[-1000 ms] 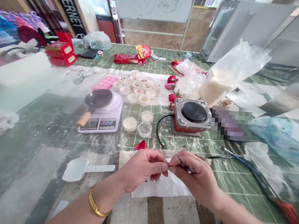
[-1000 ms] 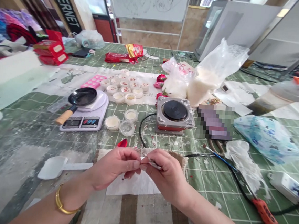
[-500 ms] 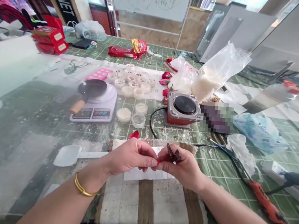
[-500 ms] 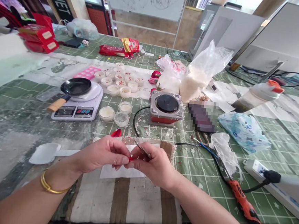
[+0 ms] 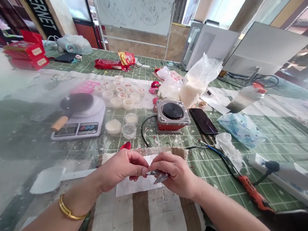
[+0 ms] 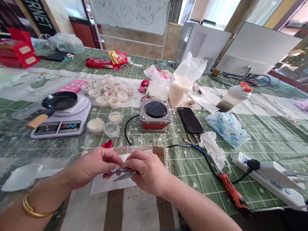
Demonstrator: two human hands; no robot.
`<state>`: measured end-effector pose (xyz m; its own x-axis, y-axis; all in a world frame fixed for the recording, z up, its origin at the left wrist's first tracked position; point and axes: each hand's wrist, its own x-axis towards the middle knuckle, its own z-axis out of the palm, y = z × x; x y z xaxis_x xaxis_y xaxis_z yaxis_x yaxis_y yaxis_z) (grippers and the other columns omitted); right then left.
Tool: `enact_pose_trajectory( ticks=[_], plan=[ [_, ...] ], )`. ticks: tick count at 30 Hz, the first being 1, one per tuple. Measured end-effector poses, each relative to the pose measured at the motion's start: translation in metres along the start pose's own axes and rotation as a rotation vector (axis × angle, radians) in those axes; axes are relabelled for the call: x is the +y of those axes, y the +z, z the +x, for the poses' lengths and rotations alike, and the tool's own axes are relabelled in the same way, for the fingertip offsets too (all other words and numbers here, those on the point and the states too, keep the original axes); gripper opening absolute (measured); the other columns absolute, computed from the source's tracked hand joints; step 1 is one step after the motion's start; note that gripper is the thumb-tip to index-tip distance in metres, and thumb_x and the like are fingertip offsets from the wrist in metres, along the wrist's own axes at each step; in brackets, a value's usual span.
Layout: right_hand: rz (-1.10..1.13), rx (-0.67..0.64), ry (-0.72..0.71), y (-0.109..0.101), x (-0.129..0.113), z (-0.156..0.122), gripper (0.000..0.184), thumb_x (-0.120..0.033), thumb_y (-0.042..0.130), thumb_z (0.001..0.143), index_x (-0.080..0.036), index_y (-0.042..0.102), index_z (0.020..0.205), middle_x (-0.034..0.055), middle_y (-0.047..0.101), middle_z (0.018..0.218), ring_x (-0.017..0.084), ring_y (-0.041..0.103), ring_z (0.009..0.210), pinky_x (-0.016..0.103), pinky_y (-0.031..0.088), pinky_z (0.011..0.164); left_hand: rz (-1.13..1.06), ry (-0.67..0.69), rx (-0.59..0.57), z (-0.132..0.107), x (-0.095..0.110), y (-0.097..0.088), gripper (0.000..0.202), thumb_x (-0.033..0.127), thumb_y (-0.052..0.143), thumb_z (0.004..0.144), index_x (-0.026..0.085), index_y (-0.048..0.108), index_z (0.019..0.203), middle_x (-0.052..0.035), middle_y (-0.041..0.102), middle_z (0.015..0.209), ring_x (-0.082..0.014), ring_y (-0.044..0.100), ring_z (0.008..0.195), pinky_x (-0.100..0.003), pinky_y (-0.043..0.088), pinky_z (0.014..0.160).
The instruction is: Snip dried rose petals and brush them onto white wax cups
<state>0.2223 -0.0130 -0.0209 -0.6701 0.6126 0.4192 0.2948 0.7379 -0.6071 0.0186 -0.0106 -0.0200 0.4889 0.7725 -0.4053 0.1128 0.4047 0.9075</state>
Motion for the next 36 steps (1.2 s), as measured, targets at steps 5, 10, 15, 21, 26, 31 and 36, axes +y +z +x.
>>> enact_pose_trajectory(
  ticks=[5,10,15,21,26,31,36],
  plan=[
    [0.096,0.059,0.026,0.002,-0.001,0.0,0.023,-0.009,0.052,0.079,-0.015,0.064,0.098,0.0085,0.061,0.085,0.013,0.059,0.075,0.024,0.05,0.066,-0.143,-0.04,-0.038,0.004,-0.002,0.003,0.011,0.021,0.072,0.064,0.012,0.067,0.067,-0.0018,0.063,0.059,-0.006,0.045,0.048,-0.019,0.031,0.046],
    [0.08,0.05,-0.018,-0.01,-0.005,-0.001,0.03,-0.008,0.054,0.077,-0.013,0.062,0.106,0.0088,0.06,0.087,0.013,0.059,0.073,0.023,0.05,0.064,-0.219,-0.047,-0.073,0.004,-0.007,0.002,0.008,0.017,0.071,0.062,0.014,0.066,0.066,-0.0008,0.063,0.057,-0.0061,0.047,0.047,-0.018,0.032,0.045],
    [-0.191,0.49,0.584,-0.081,0.028,-0.011,0.024,-0.029,0.043,0.089,-0.019,0.058,0.105,0.0029,0.064,0.071,0.015,0.06,0.063,0.027,0.047,0.058,-0.227,-0.028,-0.076,0.003,-0.005,0.0,0.006,0.016,0.069,0.062,0.014,0.066,0.067,-0.001,0.064,0.06,-0.0067,0.048,0.05,-0.018,0.037,0.048],
    [-0.623,0.498,0.948,-0.156,0.122,-0.028,0.024,-0.028,0.042,0.085,-0.018,0.056,0.102,0.0102,0.069,0.087,0.025,0.061,0.082,0.036,0.042,0.07,-0.213,-0.008,-0.061,0.001,-0.001,0.0,0.007,0.017,0.069,0.062,0.014,0.066,0.068,-0.0015,0.064,0.062,-0.0067,0.047,0.053,-0.018,0.037,0.049],
    [-0.6,0.348,0.955,-0.158,0.163,-0.025,0.019,-0.03,0.047,0.086,-0.016,0.058,0.091,0.008,0.066,0.08,0.02,0.059,0.074,0.033,0.043,0.068,-0.209,-0.019,-0.049,0.002,-0.002,0.0,0.007,0.017,0.069,0.062,0.014,0.066,0.068,-0.001,0.063,0.062,-0.0072,0.047,0.053,-0.019,0.037,0.05],
    [-0.58,0.318,0.942,-0.161,0.181,-0.013,0.026,-0.038,0.051,0.087,-0.014,0.058,0.092,0.0025,0.061,0.085,0.014,0.058,0.075,0.033,0.046,0.071,-0.199,-0.054,-0.029,0.003,0.0,0.001,0.01,0.019,0.072,0.06,0.015,0.066,0.067,0.0004,0.06,0.062,-0.0069,0.047,0.053,-0.019,0.036,0.05],
    [-0.565,0.517,0.856,-0.171,0.155,-0.004,0.021,-0.032,0.043,0.089,-0.016,0.055,0.092,0.0102,0.065,0.086,0.022,0.06,0.083,0.034,0.042,0.07,-0.188,-0.019,-0.029,0.005,-0.001,0.001,0.011,0.02,0.074,0.061,0.016,0.066,0.067,0.0015,0.058,0.067,-0.0064,0.045,0.058,-0.018,0.036,0.054]
  ],
)
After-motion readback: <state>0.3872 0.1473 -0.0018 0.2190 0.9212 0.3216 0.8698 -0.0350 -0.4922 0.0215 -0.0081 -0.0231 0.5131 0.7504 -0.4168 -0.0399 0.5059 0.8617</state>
